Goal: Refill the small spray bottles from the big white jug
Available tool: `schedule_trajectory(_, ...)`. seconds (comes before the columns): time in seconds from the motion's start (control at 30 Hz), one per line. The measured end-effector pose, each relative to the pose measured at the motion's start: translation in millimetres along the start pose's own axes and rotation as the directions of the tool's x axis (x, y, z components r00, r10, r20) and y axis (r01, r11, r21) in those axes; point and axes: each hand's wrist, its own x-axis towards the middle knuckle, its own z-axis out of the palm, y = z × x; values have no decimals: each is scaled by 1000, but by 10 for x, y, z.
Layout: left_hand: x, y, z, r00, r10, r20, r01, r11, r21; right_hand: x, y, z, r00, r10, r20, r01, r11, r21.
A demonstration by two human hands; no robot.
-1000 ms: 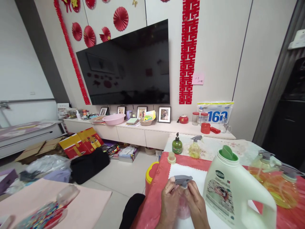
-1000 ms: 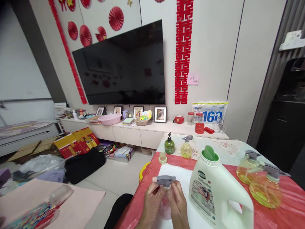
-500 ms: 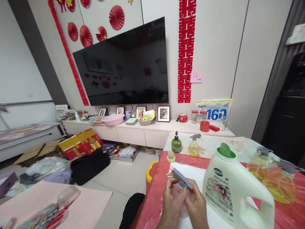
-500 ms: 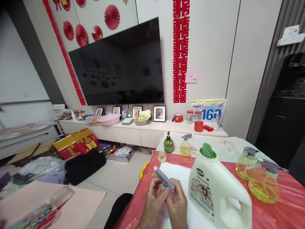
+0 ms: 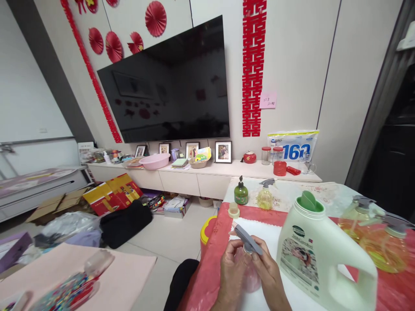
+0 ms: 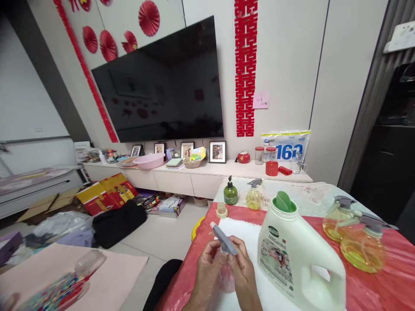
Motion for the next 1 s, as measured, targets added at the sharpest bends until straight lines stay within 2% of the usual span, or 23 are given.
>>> schedule_trajectory(0.17,-32,-5,12,998,64,-5,-64,998,0,-12,79,-26,999,-45,-21,45,999,28)
schedule_trajectory(0.3,-58,35,6,998,29,52,-30,999,17,-37,162,22,996,-27,-87,38,991,130)
schedule_trajectory(0.4,-55,84,0,999,7,48,-8,1000,17,-48,173,71,993,-5,-115,25,985,173)
schedule_trajectory(0.53,-31,128,8,998,5,64,-5,1000,4,-47,158,63,996,-5,-94,17,992,127)
schedule_trajectory(0.63,-22,124,37,998,-24,62,27,999,-43,-50,131,6,999,-31,9,30,995,94)
schedule_trajectory(0.73,-20,94,72,999,-31,30,34,995,-94,-49,100,-44,997,-3,83,-2,998,69)
schedule_trajectory(0.9,-17,44,95,999,-33,-15,30,989,-147,-27,159,-58,999,-24,38,21,998,59)
schedule_trajectory(1.0,-18,36,80,999,-42,-29,39,993,-113,-30,268,-39,999,-39,-27,42,994,102)
